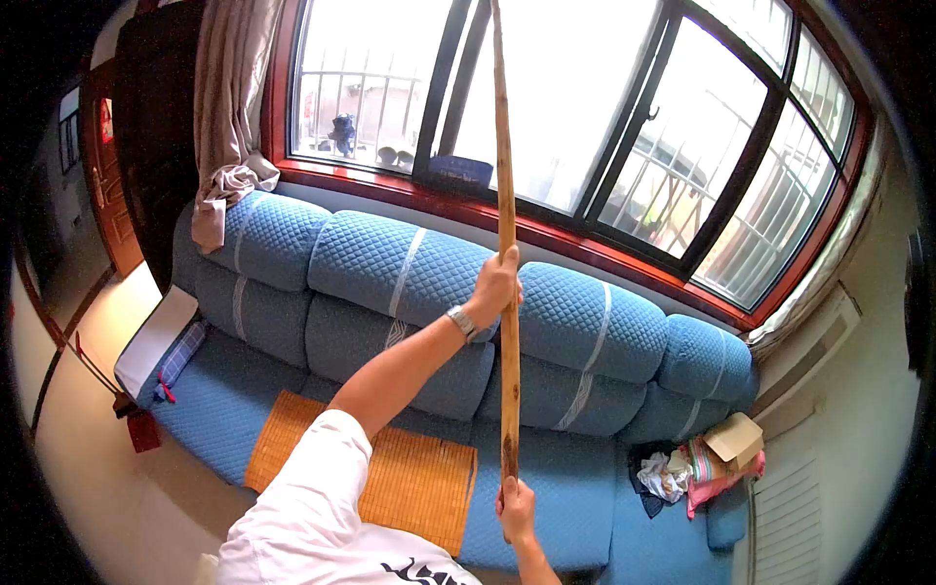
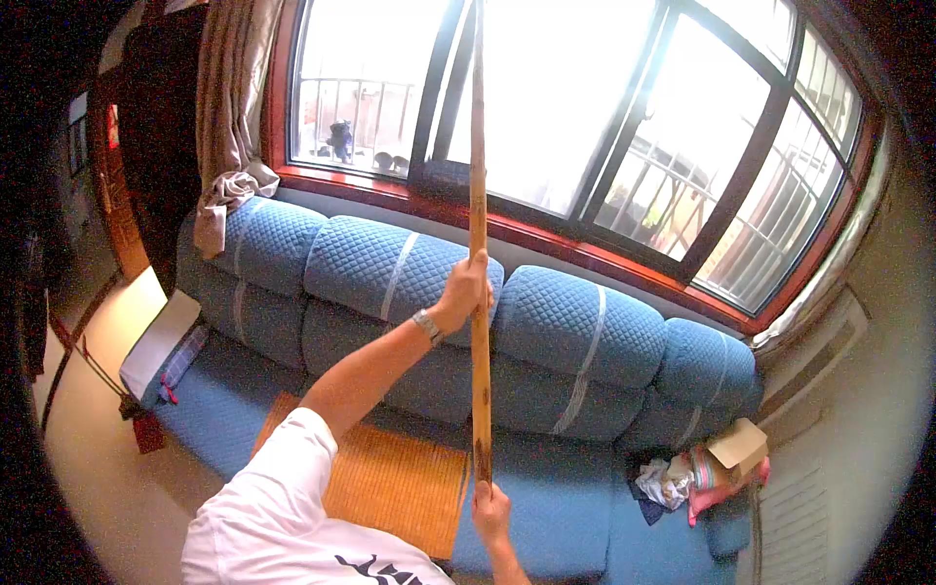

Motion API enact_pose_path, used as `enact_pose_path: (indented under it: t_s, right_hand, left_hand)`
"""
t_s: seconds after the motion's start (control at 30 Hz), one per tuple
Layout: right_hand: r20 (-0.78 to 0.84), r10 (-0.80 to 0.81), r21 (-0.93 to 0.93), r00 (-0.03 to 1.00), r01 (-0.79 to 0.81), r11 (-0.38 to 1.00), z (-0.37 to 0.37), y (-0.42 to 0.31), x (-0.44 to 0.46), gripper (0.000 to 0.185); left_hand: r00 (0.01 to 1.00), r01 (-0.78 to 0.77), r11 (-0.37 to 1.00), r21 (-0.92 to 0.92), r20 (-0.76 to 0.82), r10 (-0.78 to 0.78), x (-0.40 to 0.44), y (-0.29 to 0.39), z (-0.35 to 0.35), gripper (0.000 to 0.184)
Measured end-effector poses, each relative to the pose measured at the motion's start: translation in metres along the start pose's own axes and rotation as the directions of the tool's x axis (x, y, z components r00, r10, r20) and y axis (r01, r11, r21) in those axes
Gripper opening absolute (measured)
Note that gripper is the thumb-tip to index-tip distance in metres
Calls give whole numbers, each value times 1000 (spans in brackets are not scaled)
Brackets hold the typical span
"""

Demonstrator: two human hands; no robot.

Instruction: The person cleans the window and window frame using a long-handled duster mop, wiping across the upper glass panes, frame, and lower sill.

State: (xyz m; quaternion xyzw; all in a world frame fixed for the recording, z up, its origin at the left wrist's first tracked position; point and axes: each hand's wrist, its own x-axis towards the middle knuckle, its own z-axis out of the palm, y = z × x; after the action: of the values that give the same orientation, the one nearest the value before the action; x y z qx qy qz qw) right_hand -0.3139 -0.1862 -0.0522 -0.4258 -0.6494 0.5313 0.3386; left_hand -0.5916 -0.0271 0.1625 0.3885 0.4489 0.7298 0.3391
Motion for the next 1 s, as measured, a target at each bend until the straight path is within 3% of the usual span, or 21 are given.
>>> enact_pose_path:
  t_s: [0.17, 0.23, 0.27, 0.33, 0.43, 0.5, 0.6, 0.73, 0.87, 1.0]
  right_hand:
    - [-19, 13, -97, 1000, -15, 995, -16, 75, -44, 48]
    - [-37, 33, -123, 999, -38, 992, -23, 88, -69, 47]
    - [-30, 116, -98, 993, -119, 988, -26, 83, -86, 47]
    - [-24, 204, -69, 979, -206, 976, -32, 87, -114, 47]
    - [-118, 135, -161, 984, -153, 975, -44, 128, -162, 37]
    - [-168, 4, -355, 986, -64, 933, -55, 173, -187, 38]
    - [-140, 127, -257, 982, -160, 953, -68, 131, -216, 38]
    - [-153, 295, -317, 943, -330, 889, -87, 138, -254, 35]
    - [-144, 346, -284, 927, -374, 883, -96, 129, -279, 33]
    - [-179, 341, -393, 923, -384, 835, -95, 120, -293, 31]
  left_hand:
    - [994, 99, 995, -20, 48, -98, -49, -47, -10, 36]
    - [994, 27, 994, 105, 102, -38, -64, -79, -17, 39]
    - [994, 38, 993, 110, 101, -50, -79, -83, -18, 39]
    - [972, 197, 980, 31, 126, -199, -109, -89, -17, 43]
    - [932, 339, 941, 20, 125, -339, -149, -128, -18, 48]
    - [879, 464, 885, 30, 106, -464, -176, -154, -19, 51]
    - [830, 542, 837, 69, 108, -547, -212, -179, -19, 57]
    - [780, 602, 795, 73, 162, -605, -249, -219, -20, 56]
    - [730, 672, 735, 90, 92, -678, -275, -229, -15, 57]
    - [679, 729, 683, 46, 72, -730, -290, -234, -12, 50]
